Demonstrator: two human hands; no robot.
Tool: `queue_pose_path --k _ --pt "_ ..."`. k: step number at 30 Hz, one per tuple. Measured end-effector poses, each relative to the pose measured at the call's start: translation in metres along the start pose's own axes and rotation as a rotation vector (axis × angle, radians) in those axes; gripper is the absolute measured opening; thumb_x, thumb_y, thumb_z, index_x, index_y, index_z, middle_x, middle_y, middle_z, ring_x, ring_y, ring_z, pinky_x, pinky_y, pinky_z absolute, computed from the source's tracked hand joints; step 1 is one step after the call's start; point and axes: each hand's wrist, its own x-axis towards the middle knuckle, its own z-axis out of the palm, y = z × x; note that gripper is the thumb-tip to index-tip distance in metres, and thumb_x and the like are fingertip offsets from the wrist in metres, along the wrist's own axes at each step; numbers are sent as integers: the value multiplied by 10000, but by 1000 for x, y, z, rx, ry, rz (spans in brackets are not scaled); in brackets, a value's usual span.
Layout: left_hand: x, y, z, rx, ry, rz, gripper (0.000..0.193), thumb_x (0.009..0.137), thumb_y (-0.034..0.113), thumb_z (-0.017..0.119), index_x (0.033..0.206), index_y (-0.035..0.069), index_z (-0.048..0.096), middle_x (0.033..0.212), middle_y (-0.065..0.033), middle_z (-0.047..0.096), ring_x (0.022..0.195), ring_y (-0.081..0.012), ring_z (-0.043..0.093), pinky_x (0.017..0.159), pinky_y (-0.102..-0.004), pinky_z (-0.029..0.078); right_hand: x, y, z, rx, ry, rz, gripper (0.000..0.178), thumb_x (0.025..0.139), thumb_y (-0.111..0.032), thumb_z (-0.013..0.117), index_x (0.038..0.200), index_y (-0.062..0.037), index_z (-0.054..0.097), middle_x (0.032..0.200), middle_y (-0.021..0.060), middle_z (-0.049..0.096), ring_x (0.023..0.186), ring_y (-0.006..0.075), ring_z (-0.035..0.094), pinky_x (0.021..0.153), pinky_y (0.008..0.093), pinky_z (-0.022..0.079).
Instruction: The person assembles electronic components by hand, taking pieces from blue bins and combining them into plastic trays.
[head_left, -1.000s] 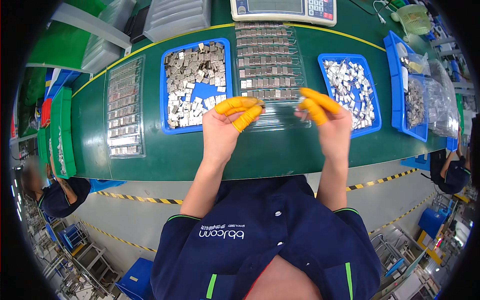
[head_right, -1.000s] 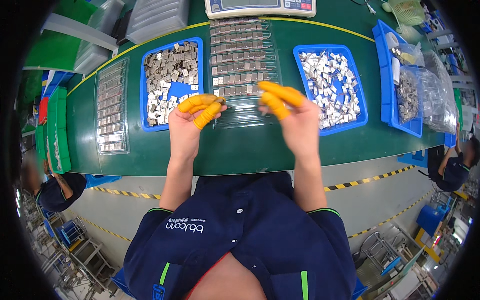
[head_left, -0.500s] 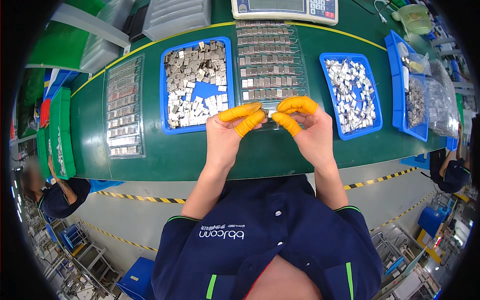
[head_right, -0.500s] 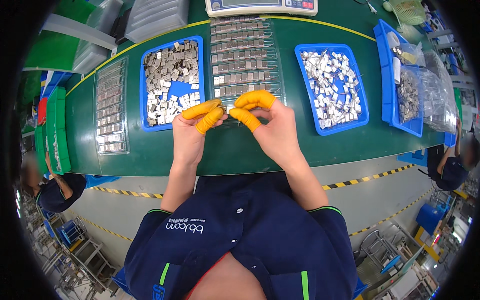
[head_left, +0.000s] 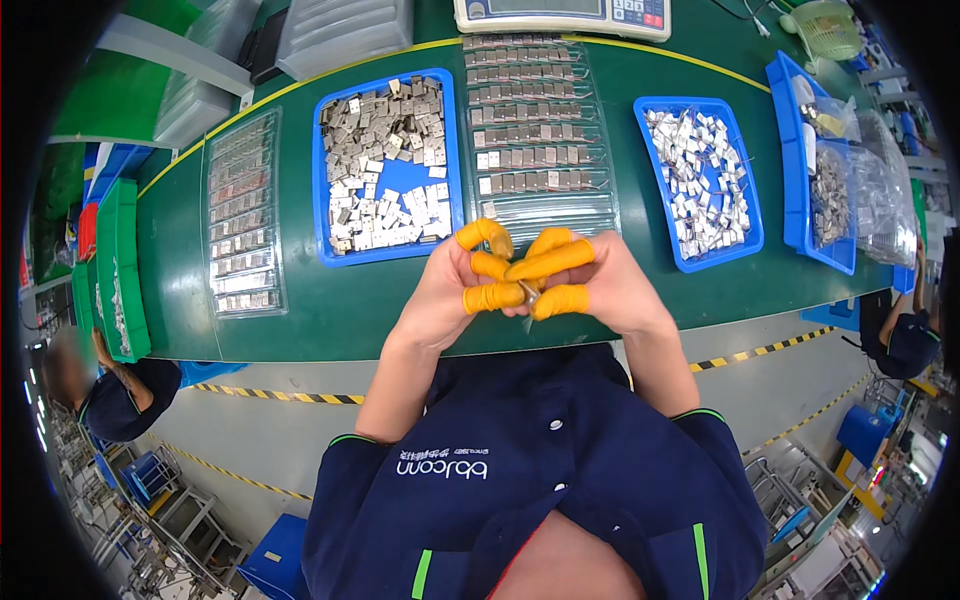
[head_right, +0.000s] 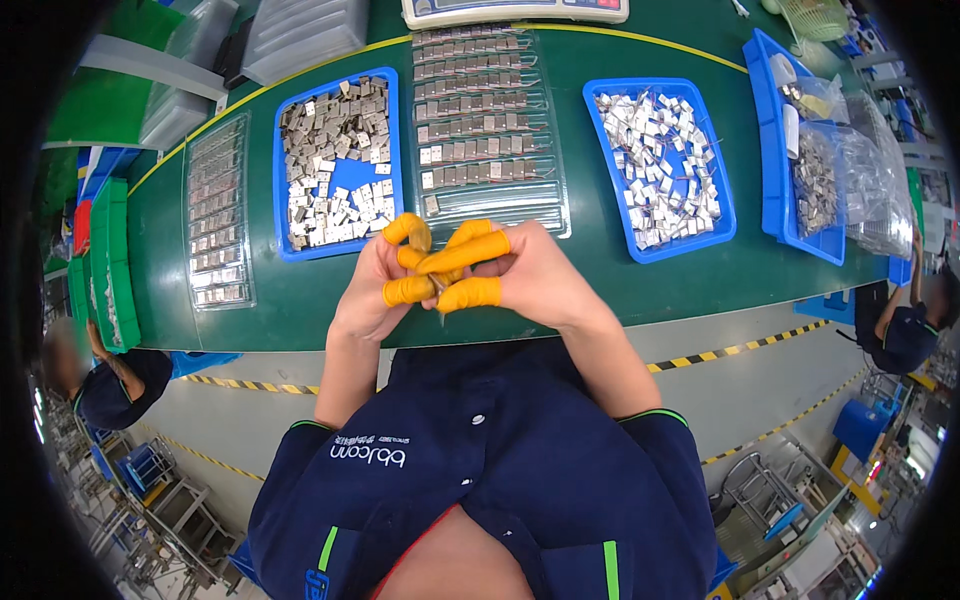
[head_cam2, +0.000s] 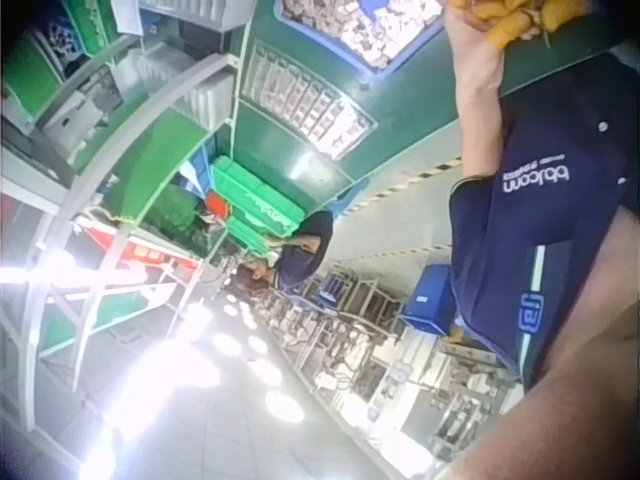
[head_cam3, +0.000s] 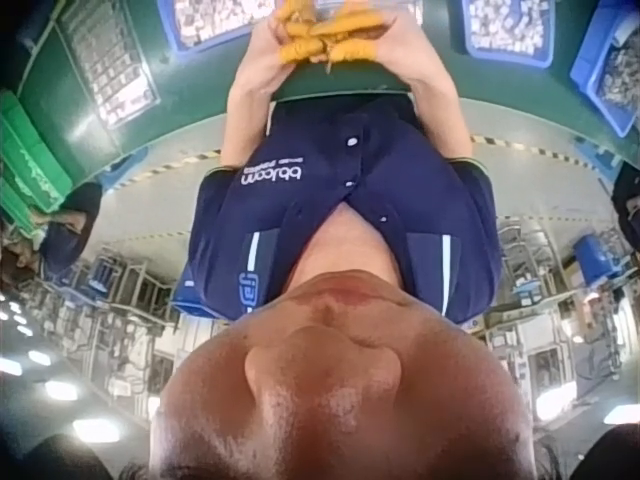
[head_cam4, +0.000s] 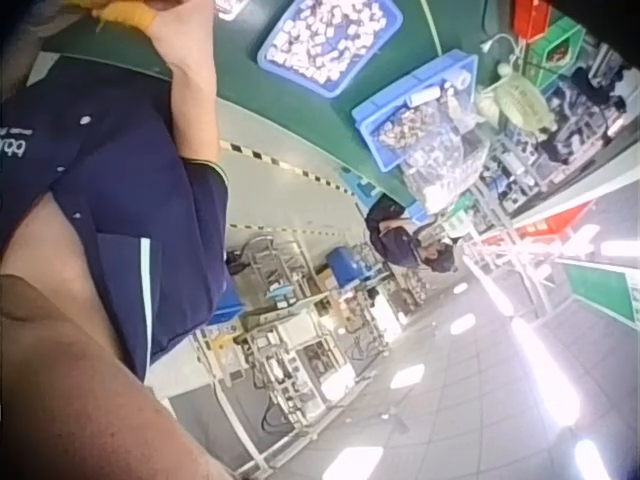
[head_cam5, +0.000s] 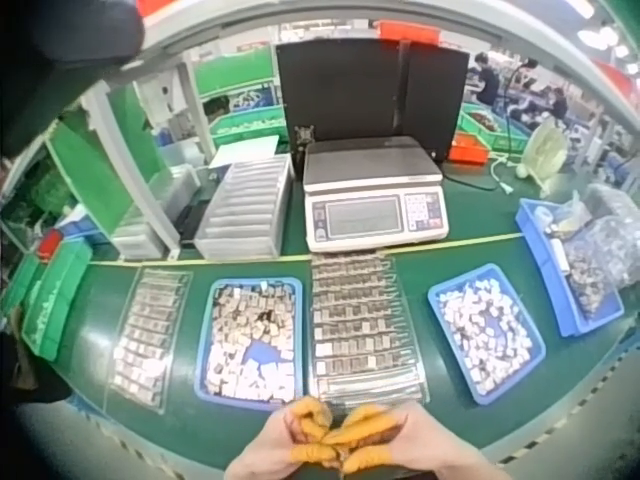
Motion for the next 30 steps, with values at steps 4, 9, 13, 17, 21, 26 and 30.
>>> queue_pose_path --k 4,9,13,17,21,26,30 --pt "-6 -9 -2 -35 101 59 310 739 -18 678 946 34 452 818 -122 626 698 -170 629 608 -239 507 1 7 10 -38 45 -6 270 695 37 710 958 32 649 972 48 579 854 144 605 773 252 504" --pt "-6 -22 -2 -21 244 257 244 766 -19 653 913 34 465 844 -126 623 715 -174 630 622 -235 508 8 16 19 -229 248 -145 231 717 -2 699 945 -6 663 968 49 601 831 134 594 743 236 489" --pt "-5 -29 -1 9 442 358 204 791 -25 626 932 13 484 865 -128 625 753 -188 641 652 -254 527 15 26 23 -707 482 -407 238 694 -23 695 930 -50 677 893 59 636 836 195 594 737 269 475" --pt "-3 -22 -4 232 591 464 161 819 4 607 958 -25 531 851 -128 630 735 -199 645 659 -269 530 23 30 17 -827 575 -529 203 659 -27 697 859 -58 690 895 56 631 822 207 586 750 291 470" --pt "-14 3 -20 496 768 687 134 834 29 601 928 -50 547 792 -125 630 685 -200 642 614 -247 501 34 34 -8 -1434 627 -794 177 597 -56 699 771 -90 693 830 21 630 812 200 567 782 335 440" --pt "-29 11 -33 593 830 696 148 827 22 610 935 -49 539 781 -120 624 671 -191 639 610 -237 496 47 44 -10 -1548 562 -821 159 566 -61 665 723 -74 682 774 25 619 829 190 561 816 377 420" --pt "-32 9 -36 579 864 695 158 821 13 614 943 -49 535 797 -113 620 679 -186 638 610 -234 494 51 46 -9 -1606 497 -720 149 599 -107 700 748 -96 696 794 1 638 810 180 552 814 341 409"
